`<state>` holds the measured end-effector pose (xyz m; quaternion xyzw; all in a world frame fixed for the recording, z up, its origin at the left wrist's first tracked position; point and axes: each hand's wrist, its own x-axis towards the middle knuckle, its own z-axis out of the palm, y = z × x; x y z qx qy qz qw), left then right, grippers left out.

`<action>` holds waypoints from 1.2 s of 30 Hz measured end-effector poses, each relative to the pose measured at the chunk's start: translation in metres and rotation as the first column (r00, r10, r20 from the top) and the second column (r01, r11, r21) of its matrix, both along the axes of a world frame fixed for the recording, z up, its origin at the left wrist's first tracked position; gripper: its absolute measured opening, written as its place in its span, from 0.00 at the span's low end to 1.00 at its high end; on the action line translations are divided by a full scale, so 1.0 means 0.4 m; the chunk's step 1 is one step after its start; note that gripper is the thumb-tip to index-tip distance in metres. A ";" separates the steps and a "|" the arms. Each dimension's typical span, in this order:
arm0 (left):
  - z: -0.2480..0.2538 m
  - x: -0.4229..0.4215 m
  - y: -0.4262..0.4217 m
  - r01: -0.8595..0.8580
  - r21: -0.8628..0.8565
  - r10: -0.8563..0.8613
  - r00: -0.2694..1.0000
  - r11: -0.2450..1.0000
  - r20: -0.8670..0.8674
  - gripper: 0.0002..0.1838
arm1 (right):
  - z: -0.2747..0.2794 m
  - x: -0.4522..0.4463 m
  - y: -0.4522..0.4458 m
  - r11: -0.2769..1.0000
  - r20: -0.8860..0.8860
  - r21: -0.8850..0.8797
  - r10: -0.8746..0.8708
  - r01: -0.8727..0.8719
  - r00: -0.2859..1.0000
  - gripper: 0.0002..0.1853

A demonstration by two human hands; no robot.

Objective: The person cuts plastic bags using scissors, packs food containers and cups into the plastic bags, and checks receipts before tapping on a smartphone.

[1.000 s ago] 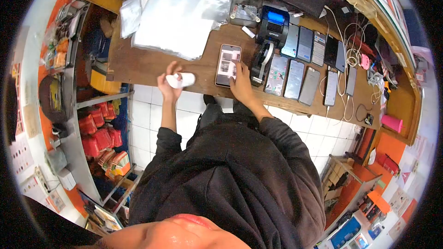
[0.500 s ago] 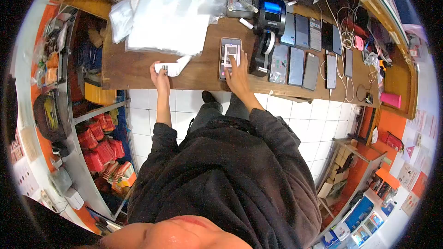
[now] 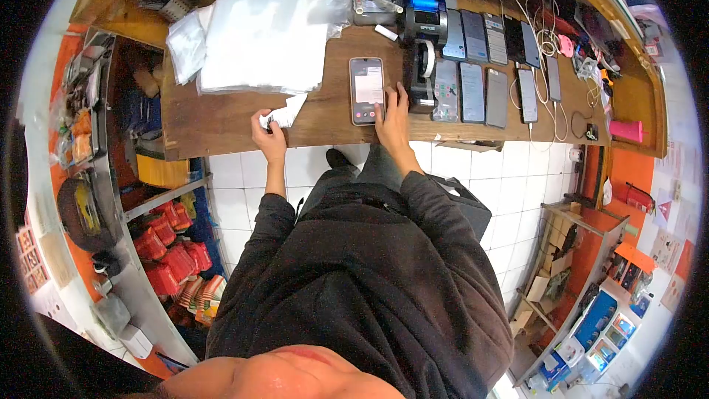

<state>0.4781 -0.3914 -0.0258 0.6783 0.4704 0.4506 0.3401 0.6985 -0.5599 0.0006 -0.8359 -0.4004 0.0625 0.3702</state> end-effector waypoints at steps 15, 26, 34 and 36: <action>-0.015 -0.006 0.004 0.004 0.065 -0.001 0.999 0.998 -0.038 0.11 | -0.001 -0.040 0.013 0.994 0.108 -0.096 0.067 -0.056 0.992 0.22; -0.004 -0.002 0.005 0.005 0.124 0.000 0.999 0.992 -0.041 0.10 | -0.006 -0.038 0.007 0.992 0.035 -0.119 0.045 -0.040 0.998 0.26; -0.010 -0.003 0.006 0.001 0.119 0.004 0.999 0.993 -0.040 0.09 | 0.009 -0.035 0.017 0.995 0.019 -0.067 0.078 -0.077 0.997 0.28; -0.006 -0.001 0.007 0.008 0.147 -0.005 1.000 0.989 -0.022 0.09 | 0.013 -0.030 0.026 0.994 0.034 -0.060 0.095 -0.093 0.995 0.29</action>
